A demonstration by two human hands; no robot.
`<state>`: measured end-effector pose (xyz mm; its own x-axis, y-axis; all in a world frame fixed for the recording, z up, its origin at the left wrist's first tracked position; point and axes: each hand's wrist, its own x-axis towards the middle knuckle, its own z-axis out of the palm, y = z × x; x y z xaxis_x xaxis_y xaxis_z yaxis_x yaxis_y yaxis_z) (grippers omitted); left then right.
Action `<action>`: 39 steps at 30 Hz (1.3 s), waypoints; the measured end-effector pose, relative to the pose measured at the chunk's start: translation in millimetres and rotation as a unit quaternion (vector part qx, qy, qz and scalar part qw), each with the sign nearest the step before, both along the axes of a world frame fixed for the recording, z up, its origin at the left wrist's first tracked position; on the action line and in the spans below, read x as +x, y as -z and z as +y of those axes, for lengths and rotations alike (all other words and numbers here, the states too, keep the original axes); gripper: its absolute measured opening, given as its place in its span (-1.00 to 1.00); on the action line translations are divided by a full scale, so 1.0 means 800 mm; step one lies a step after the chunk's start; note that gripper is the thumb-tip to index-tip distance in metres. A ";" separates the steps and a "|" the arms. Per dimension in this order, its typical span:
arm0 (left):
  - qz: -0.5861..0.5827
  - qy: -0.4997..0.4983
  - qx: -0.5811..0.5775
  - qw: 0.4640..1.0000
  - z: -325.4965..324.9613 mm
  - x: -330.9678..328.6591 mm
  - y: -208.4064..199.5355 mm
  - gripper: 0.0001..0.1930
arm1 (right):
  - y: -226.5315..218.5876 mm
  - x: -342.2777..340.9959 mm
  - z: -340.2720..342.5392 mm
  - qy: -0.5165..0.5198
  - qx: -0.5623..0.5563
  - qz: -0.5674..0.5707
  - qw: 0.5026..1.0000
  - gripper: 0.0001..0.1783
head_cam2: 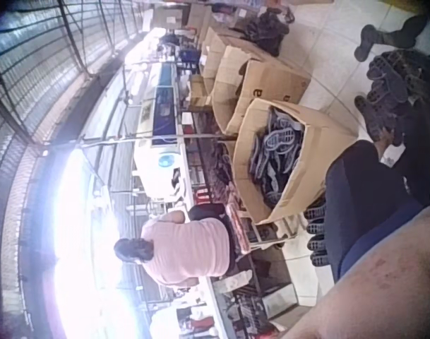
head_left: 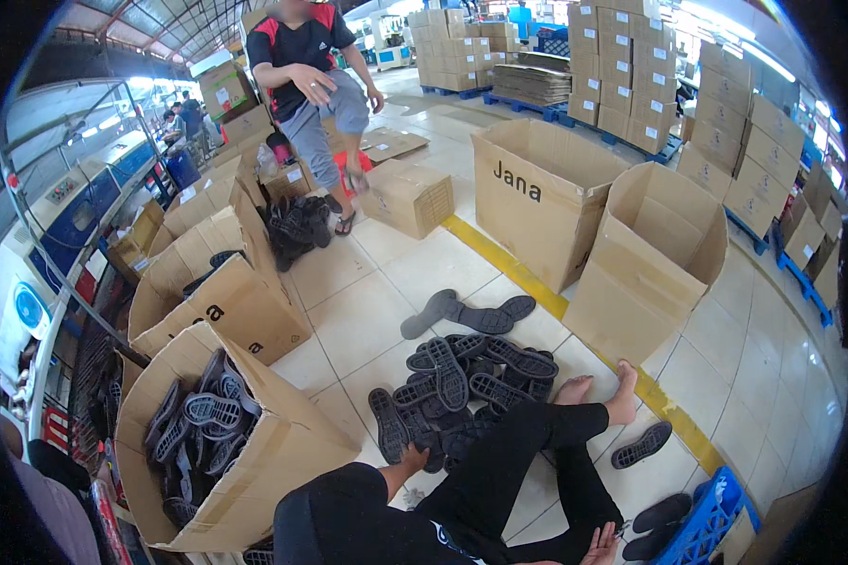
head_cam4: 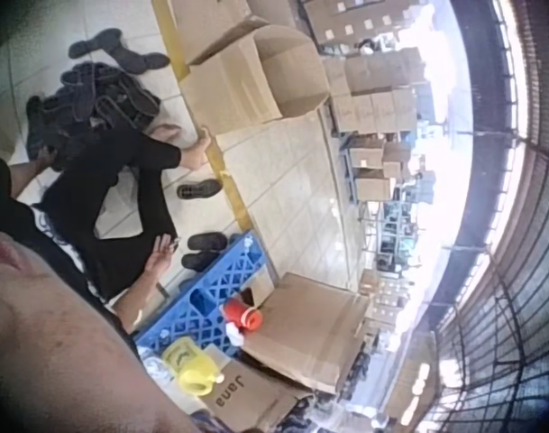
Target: Applying a liquid cleaning or priming agent to shoe soles using a small brush.
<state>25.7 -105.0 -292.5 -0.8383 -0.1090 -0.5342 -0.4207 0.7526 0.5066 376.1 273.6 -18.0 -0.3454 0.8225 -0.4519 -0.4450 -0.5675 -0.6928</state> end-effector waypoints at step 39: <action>-0.005 0.007 0.006 1.000 0.009 0.004 -0.026 -0.07 | -0.001 0.001 -0.001 -0.008 0.013 -0.001 1.000 -0.44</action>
